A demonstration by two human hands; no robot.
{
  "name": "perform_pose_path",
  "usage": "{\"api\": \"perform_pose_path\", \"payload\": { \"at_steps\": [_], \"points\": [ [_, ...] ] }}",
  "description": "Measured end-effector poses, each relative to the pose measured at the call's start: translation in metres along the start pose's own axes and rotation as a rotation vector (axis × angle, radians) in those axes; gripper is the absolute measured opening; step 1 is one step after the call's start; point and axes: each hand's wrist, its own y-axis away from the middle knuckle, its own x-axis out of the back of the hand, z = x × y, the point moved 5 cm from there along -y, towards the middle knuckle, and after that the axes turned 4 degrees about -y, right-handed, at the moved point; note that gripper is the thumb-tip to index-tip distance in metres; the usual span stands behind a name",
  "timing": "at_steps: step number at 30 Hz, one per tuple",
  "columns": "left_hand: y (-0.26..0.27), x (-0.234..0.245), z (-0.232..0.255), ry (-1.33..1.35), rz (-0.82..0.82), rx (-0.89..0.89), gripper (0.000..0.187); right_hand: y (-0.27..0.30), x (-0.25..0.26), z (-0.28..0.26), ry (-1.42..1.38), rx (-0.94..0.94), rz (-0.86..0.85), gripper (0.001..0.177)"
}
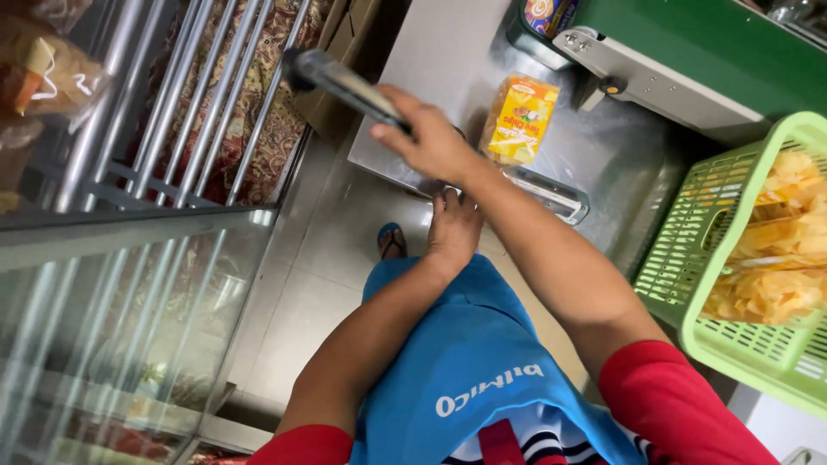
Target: Wiping a workspace and then sealing plastic bags of snacks using a manual heat sealer
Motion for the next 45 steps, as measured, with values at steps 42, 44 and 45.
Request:
{"api": "perform_pose_path", "payload": {
  "at_steps": [42,44,45],
  "points": [
    [-0.184,0.046,-0.046,1.392,-0.99,0.654,0.126,0.201,0.073,0.078,0.959,-0.001,0.184,0.028],
    [-0.183,0.044,-0.047,1.435,-0.989,0.698,0.123,0.199,0.074,0.074,0.964,0.04,0.205,0.021],
    [-0.182,0.036,-0.048,1.434,-0.99,0.699,0.123,0.197,0.075,0.075,0.963,0.039,0.205,0.021]
  ]
}}
